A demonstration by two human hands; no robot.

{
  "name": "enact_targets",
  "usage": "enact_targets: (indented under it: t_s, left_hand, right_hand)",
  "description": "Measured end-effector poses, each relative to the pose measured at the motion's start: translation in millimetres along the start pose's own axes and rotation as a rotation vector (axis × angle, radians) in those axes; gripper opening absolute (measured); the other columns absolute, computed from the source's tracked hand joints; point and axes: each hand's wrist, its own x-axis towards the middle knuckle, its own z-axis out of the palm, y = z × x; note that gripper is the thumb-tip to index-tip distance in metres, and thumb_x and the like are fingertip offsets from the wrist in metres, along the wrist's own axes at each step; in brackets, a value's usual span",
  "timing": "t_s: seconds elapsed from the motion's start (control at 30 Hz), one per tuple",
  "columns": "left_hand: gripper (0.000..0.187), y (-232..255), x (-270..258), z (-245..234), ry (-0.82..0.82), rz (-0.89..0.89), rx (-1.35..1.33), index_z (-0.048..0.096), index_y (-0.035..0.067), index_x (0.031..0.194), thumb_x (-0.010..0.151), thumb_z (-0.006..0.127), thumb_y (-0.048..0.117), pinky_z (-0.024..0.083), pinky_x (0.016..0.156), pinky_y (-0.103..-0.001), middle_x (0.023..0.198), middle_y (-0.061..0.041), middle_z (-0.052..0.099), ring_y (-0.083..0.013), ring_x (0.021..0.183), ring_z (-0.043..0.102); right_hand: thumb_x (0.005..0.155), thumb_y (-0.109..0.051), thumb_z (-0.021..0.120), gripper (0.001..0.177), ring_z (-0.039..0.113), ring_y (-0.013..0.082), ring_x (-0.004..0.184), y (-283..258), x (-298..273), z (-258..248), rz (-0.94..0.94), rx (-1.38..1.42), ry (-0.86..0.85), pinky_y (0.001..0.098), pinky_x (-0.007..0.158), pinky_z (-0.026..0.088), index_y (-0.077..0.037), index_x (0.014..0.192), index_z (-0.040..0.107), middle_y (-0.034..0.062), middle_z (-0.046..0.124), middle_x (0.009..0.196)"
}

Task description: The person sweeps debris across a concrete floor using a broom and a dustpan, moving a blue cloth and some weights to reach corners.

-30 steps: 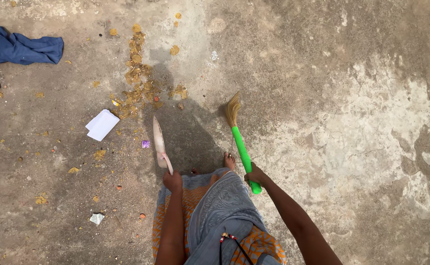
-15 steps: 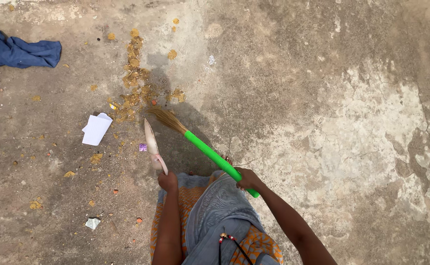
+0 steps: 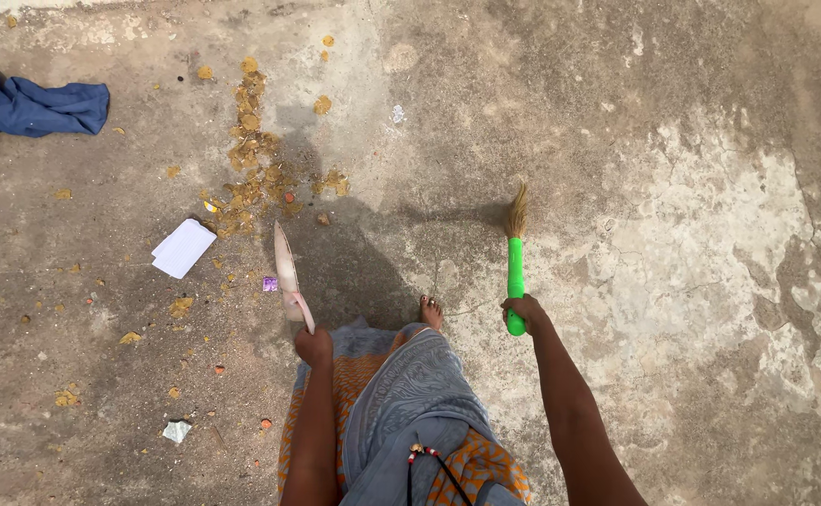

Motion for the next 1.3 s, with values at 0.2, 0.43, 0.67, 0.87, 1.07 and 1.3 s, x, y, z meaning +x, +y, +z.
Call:
enact_targets:
  t_s: [0.2, 0.43, 0.67, 0.87, 1.07, 1.3]
  left_hand:
    - [0.035, -3, -4, -7, 0.076, 0.004, 0.041, 0.075, -0.007, 0.093, 0.081, 0.072, 0.026, 0.054, 0.083, -0.054, 0.091, -0.028, 0.073, -0.0464, 0.087, 0.071]
    - [0.031, -11, -1, 15, 0.080, -0.021, 0.062, 0.077, -0.005, 0.094, 0.084, 0.063, 0.021, 0.054, 0.086, -0.055, 0.091, -0.029, 0.073, -0.0472, 0.089, 0.071]
    - [0.031, -8, -6, 35, 0.056, 0.005, 0.015, 0.072, -0.008, 0.093, 0.079, 0.065, 0.018, 0.051, 0.085, -0.057, 0.093, -0.030, 0.071, -0.0496, 0.089, 0.068]
    - [0.029, 4, -25, 62, -0.036, -0.070, 0.078, 0.075, -0.004, 0.092, 0.088, 0.061, 0.022, 0.053, 0.088, -0.055, 0.096, -0.028, 0.072, -0.0470, 0.094, 0.069]
    - [0.030, 35, -37, 66, 0.024, -0.002, 0.054, 0.074, -0.005, 0.094, 0.081, 0.069, 0.022, 0.052, 0.086, -0.054, 0.096, -0.027, 0.072, -0.0458, 0.094, 0.068]
    - [0.035, 62, -51, 61, 0.024, -0.122, 0.032, 0.073, -0.006, 0.100, 0.082, 0.071, 0.024, 0.053, 0.088, -0.052, 0.099, -0.027, 0.073, -0.0451, 0.095, 0.070]
  right_hand:
    - [0.063, -0.004, 0.080, 0.079, 0.075, 0.0344, 0.074, 35, -20, 120, -0.230, -0.632, -0.028, 0.0459, 0.063, 0.061, -0.005, 0.134, 0.045, 0.0213, 0.071, 0.095]
    - [0.046, -0.022, 0.087, 0.097, 0.064, 0.0545, 0.101, 38, -21, 167, -1.085, -1.253, -0.189, 0.0536, 0.084, 0.056, -0.013, 0.134, 0.046, 0.0400, 0.063, 0.114]
    - [0.063, -0.017, 0.079, 0.108, 0.071, 0.0413, 0.093, 32, -37, 86, -0.576, -1.271, -0.214, 0.0502, 0.082, 0.057, -0.027, 0.159, 0.030, 0.0221, 0.073, 0.099]
    - [0.065, -0.011, 0.080, 0.105, 0.073, 0.0391, 0.082, 13, -50, 6, -0.628, -1.044, 0.091, 0.0474, 0.076, 0.059, -0.024, 0.157, 0.033, 0.0216, 0.073, 0.089]
    - [0.076, 0.011, 0.067, 0.091, 0.060, 0.0213, 0.055, -46, -20, -37, -0.178, 0.006, 0.118, 0.0377, 0.048, 0.052, -0.013, 0.156, 0.034, 0.0118, 0.063, 0.073]
    - [0.074, 0.011, 0.067, 0.063, 0.062, 0.0233, 0.052, -58, 4, -23, -0.086, -0.239, -0.040, 0.0387, 0.048, 0.053, -0.009, 0.131, 0.051, 0.0150, 0.065, 0.070]
